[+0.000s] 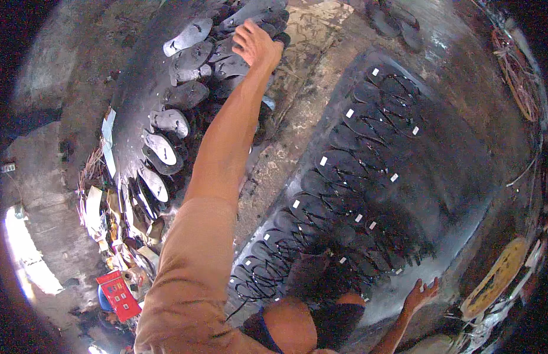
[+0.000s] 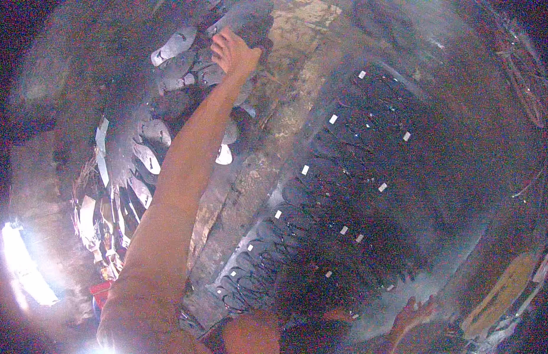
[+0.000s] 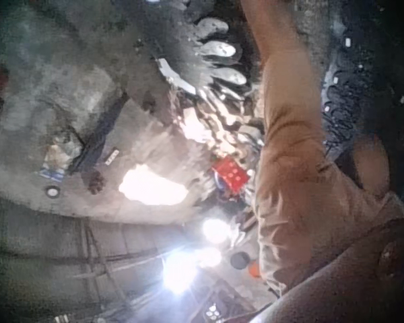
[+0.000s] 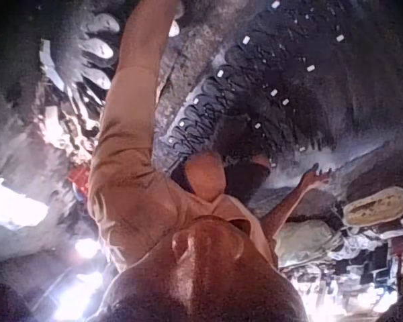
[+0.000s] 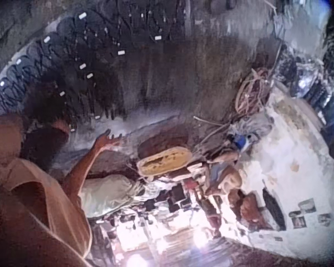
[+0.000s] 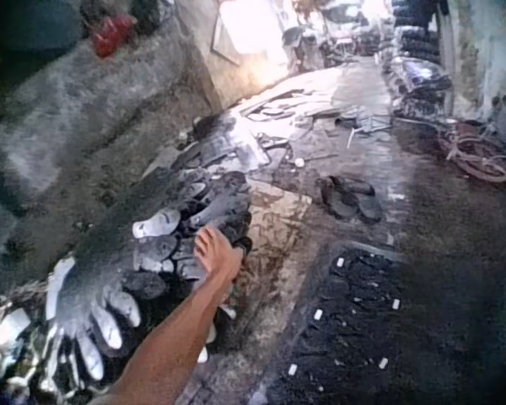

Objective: The person sits on the floor and arranges black flip-flops into neat rows. They pick up each flip-flop, place it in a line, and adjust the alignment to create an organized display.

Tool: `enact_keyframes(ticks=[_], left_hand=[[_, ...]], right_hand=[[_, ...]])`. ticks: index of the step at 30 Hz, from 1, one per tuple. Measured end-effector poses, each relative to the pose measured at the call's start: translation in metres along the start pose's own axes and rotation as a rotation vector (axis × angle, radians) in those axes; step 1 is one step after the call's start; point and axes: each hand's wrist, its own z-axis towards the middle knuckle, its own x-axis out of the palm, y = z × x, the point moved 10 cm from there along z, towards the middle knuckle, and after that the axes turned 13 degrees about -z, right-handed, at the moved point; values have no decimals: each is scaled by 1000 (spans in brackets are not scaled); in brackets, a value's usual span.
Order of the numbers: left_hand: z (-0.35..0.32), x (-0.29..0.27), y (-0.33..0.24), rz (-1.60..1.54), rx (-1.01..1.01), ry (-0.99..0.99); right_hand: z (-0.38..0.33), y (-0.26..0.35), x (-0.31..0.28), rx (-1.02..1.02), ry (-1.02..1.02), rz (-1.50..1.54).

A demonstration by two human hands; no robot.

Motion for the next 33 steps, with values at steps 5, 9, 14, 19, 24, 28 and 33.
enact_keyframes(ticks=[5,9,14,19,24,28,33], left_hand=[[44,-55,29,-96,253,-165],[1,-134,-76,-636,595,17],[-107,-160,-206,-957,544,573],[-282,-135,-304,-1369,629,1182],[-331,-94,-248,-1402,-257,1363],[-402,-95,-216,-1167,-619,1567],[-423,-83,-252,-1417,-559,1535]], right_hand=[[-3,15,-15,-26,-2,-300],[-11,0,-35,-16,28,169],[34,217,-88,-266,73,511],[10,362,-121,-563,427,823],[48,289,-100,-320,465,799],[63,240,-64,-202,517,1127],[72,209,-41,-81,555,1281]])
